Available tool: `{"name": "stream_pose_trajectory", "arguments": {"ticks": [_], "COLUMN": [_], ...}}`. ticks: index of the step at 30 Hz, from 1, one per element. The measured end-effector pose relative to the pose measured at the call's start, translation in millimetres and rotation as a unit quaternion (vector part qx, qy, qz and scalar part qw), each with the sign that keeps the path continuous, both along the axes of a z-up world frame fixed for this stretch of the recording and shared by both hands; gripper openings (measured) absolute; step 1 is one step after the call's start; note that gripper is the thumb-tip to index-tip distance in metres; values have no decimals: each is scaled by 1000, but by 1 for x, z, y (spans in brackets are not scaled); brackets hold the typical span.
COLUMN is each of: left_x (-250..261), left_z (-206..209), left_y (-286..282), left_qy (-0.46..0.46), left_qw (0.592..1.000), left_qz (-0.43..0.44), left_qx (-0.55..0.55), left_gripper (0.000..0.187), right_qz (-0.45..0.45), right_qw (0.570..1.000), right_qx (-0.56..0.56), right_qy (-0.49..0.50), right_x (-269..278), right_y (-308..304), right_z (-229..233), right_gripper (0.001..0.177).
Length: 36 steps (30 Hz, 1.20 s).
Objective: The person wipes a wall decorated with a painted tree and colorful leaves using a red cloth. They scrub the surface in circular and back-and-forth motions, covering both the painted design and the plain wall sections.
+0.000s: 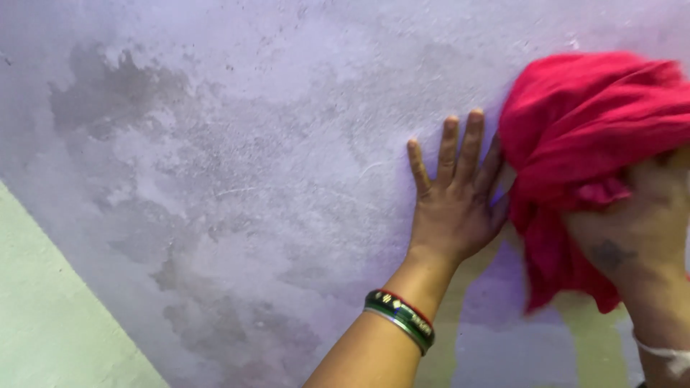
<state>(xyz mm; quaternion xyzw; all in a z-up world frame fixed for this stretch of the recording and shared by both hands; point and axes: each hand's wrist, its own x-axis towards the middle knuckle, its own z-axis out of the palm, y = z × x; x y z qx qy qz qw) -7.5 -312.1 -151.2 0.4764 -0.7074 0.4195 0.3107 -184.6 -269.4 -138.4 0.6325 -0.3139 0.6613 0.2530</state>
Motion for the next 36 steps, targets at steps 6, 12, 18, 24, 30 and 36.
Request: {"name": "stream_pose_trajectory", "arguments": {"ticks": [6, 12, 18, 24, 30, 36], "left_x": [3, 1, 6, -41, -101, -103], "left_z": [-5, -5, -15, -23, -18, -29], "left_y": [-4, -24, -22, -11, -16, -40], "left_qy": [-52, -4, -5, 55, -99, -144], "left_qw": [997, 1000, 998, 993, 965, 960], "left_qz": [58, 19, -35, -100, -244, -229], "left_qx": [0, 15, -44, -28, -8, -68], "left_gripper": [73, 79, 79, 85, 69, 59], "right_qz": [180, 111, -19, 19, -20, 59], "right_qw": [977, 992, 997, 961, 985, 976], "right_qx": [112, 6, 48, 7, -6, 19], "right_qy": [20, 51, -52, -277, -173, -211], "right_x": [10, 16, -44, -110, -72, -93], "right_y": [21, 30, -10, -26, 3, -48], "right_z": [-25, -27, -64, -78, -37, -78], "right_gripper": [55, 47, 37, 50, 62, 57]}}
